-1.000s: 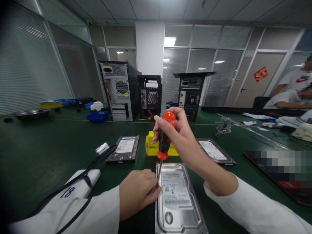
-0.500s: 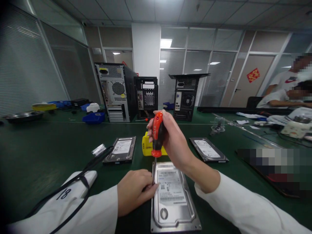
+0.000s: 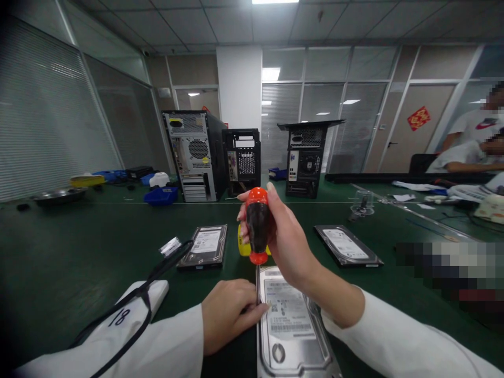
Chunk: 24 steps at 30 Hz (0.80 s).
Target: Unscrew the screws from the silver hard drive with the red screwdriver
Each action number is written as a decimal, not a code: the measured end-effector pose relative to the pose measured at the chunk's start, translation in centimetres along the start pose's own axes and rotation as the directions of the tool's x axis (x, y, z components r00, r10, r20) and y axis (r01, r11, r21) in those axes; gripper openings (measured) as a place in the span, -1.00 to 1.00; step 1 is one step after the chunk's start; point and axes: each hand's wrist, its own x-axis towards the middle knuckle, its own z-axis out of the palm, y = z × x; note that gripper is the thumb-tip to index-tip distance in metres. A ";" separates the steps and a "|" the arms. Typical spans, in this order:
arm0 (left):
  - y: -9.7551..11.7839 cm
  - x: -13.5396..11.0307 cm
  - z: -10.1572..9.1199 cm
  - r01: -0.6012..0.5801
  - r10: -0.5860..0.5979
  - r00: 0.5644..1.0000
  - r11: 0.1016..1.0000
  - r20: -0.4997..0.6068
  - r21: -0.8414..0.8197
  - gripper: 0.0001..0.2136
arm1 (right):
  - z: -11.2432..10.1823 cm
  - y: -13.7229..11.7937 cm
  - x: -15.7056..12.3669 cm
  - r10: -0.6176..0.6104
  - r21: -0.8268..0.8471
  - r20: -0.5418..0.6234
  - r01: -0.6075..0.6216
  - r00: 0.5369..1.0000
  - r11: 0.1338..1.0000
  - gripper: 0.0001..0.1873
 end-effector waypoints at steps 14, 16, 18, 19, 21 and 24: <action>0.0 0.2 -0.4 0.006 -0.006 1.000 1.000 0.012 -0.008 -0.66 | -0.4 0.6 0.1 0.004 0.003 -0.011 -0.004 1.000 1.000 -0.56; -0.1 0.2 -0.3 0.001 -0.001 1.000 1.000 0.011 -0.014 -0.66 | -0.4 0.7 0.2 0.009 0.003 -0.001 -0.009 1.000 1.000 -0.52; -0.1 0.2 -0.2 -0.008 0.008 1.000 1.000 0.010 -0.020 -0.65 | -0.4 0.8 0.2 0.004 0.001 0.001 -0.004 1.000 1.000 -0.51; -0.2 0.2 -0.2 -0.013 0.013 1.000 1.000 0.011 -0.022 -0.65 | -0.3 0.8 0.2 0.000 -0.002 -0.001 0.000 1.000 1.000 -0.52; -0.2 0.1 -0.2 -0.016 0.016 1.000 1.000 0.004 -0.022 -0.65 | -0.2 0.8 0.1 -0.002 -0.011 -0.010 0.002 1.000 1.000 -0.59; -0.3 0.2 -0.2 -0.028 0.028 1.000 0.999 0.001 -0.019 -0.65 | -0.1 0.7 0.0 0.012 -0.024 -0.019 -0.013 1.000 1.000 -0.63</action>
